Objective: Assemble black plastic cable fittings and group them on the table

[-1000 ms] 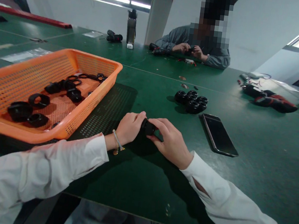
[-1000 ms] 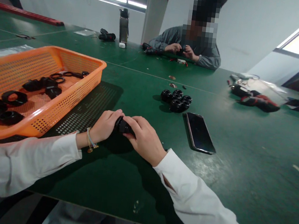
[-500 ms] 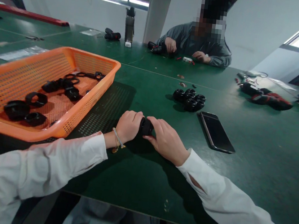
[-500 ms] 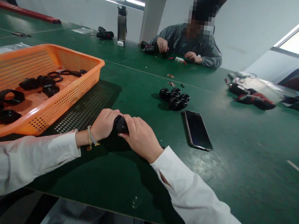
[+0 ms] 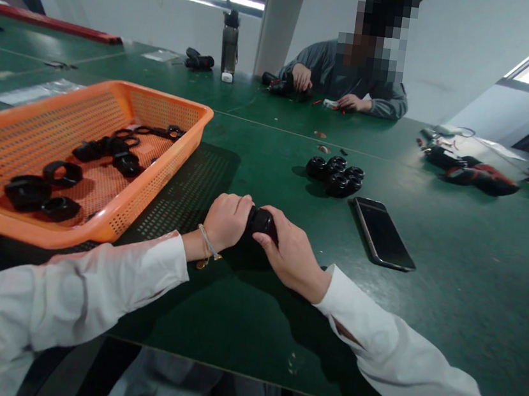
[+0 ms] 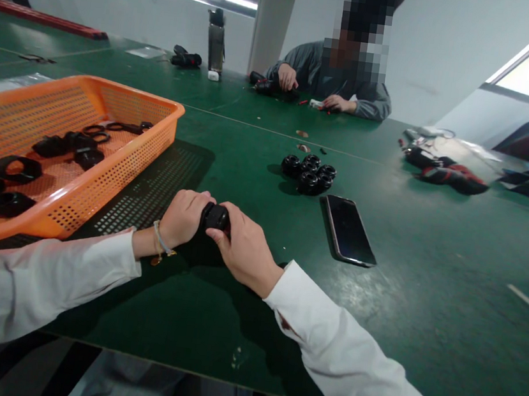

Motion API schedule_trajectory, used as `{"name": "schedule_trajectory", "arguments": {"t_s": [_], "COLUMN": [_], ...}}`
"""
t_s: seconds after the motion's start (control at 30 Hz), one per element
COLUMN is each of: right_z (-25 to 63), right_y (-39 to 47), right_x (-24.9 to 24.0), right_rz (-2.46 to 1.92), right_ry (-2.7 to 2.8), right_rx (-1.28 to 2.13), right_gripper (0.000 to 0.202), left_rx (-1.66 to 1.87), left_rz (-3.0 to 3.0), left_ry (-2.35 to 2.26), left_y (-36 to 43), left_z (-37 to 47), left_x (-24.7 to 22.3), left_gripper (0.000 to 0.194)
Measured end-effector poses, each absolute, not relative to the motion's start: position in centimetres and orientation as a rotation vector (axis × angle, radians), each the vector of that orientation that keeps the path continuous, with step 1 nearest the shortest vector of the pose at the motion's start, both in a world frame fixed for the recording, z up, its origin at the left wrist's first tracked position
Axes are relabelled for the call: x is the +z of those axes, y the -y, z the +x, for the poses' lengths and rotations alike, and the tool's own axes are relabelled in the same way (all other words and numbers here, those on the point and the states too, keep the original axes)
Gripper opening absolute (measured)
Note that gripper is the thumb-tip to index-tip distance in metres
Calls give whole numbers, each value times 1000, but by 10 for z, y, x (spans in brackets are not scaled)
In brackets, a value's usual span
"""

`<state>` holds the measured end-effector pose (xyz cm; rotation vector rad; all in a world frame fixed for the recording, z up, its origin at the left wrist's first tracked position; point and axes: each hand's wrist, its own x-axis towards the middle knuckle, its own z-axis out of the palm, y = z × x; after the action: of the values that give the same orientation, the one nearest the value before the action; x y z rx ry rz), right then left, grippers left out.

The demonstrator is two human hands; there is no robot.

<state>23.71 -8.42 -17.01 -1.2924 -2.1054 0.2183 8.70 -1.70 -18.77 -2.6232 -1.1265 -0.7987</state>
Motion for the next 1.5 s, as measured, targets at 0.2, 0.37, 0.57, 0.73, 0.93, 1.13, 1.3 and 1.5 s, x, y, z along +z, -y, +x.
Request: {"name": "schedule_trajectory", "arguments": {"t_s": [0.2, 0.37, 0.57, 0.73, 0.93, 1.13, 1.3, 1.5], "right_z": [234, 232, 235, 241, 241, 242, 237, 230], "right_y": [86, 86, 84, 82, 81, 80, 83, 87], "right_x": [-170, -168, -164, -167, -170, -171, -172, -169], "right_rz": [-1462, -1435, -1387, -1332, -1312, -1297, -1285, -1357], "right_ry": [2007, 1965, 1995, 2007, 2013, 2054, 2033, 1929], "right_rx": [346, 409, 487, 340, 277, 245, 235, 306], "right_gripper": [25, 26, 32, 40, 39, 29, 24, 22], "left_rx": [-788, -756, -997, -1290, -1094, -794, -761, -746], "left_rz": [-2607, -2690, -2848, -2899, -2958, -2794, -2698, -2674], "left_ry": [1153, 1291, 1553, 1791, 1803, 1558, 1374, 1366], "left_y": [19, 19, 24, 25, 22, 22, 22, 23], "left_z": [87, 89, 94, 96, 95, 93, 90, 90], "left_x": [-184, -180, -171, -164, -163, -175, -182, -180], "left_gripper": [38, 36, 36, 35, 36, 32, 28, 35]}}
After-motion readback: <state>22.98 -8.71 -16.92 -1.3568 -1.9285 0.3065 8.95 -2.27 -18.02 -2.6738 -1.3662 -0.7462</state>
